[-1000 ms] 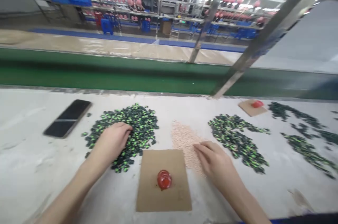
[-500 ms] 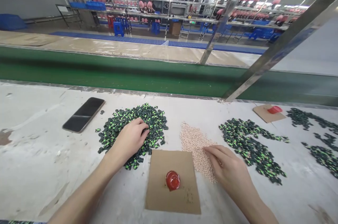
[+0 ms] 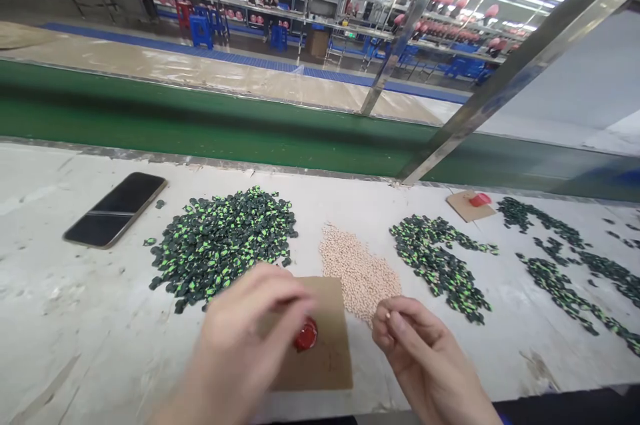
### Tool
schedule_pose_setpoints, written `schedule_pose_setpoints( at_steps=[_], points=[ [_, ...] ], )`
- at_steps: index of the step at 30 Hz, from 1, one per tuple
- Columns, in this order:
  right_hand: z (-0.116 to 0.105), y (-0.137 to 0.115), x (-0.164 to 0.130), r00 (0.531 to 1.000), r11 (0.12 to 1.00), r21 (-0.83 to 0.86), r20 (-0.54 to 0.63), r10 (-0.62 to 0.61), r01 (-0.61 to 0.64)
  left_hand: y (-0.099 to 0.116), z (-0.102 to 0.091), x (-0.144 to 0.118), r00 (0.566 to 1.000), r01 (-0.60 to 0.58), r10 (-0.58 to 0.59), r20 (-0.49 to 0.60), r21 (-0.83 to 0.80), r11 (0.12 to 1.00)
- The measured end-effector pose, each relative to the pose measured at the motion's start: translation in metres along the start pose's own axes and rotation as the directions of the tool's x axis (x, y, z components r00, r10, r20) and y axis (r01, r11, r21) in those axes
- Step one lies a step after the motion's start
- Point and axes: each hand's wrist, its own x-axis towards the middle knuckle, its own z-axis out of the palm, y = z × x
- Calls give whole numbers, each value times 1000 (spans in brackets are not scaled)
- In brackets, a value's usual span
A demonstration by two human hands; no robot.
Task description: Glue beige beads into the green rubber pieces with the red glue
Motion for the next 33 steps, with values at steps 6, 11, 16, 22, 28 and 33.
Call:
schedule_pose_setpoints(
  at_steps=[6, 11, 16, 22, 28, 33],
  points=[
    [19, 6, -20, 993, 987, 129, 76, 87, -96, 16, 44, -29, 985, -160, 162, 52, -35, 986],
    [21, 16, -22, 997, 985, 156, 43, 63, -69, 11, 47, -37, 976, -219, 218, 17, 34, 975],
    [30, 20, -25, 998, 984, 167, 22, 53, -56, 13, 45, -43, 968, -249, 252, -5, 146, 957],
    [31, 13, -26, 994, 978, 179, 38, 102, -107, 8, 46, -41, 965, -261, 262, -9, 71, 963],
    [27, 12, -25, 989, 986, 114, 100, 112, -123, 6, 42, -36, 977, -207, 210, 31, -70, 976],
    [29, 19, -30, 998, 997, 65, 56, 35, -39, 10, 41, -37, 993, -100, 107, 53, -130, 987]
  ],
)
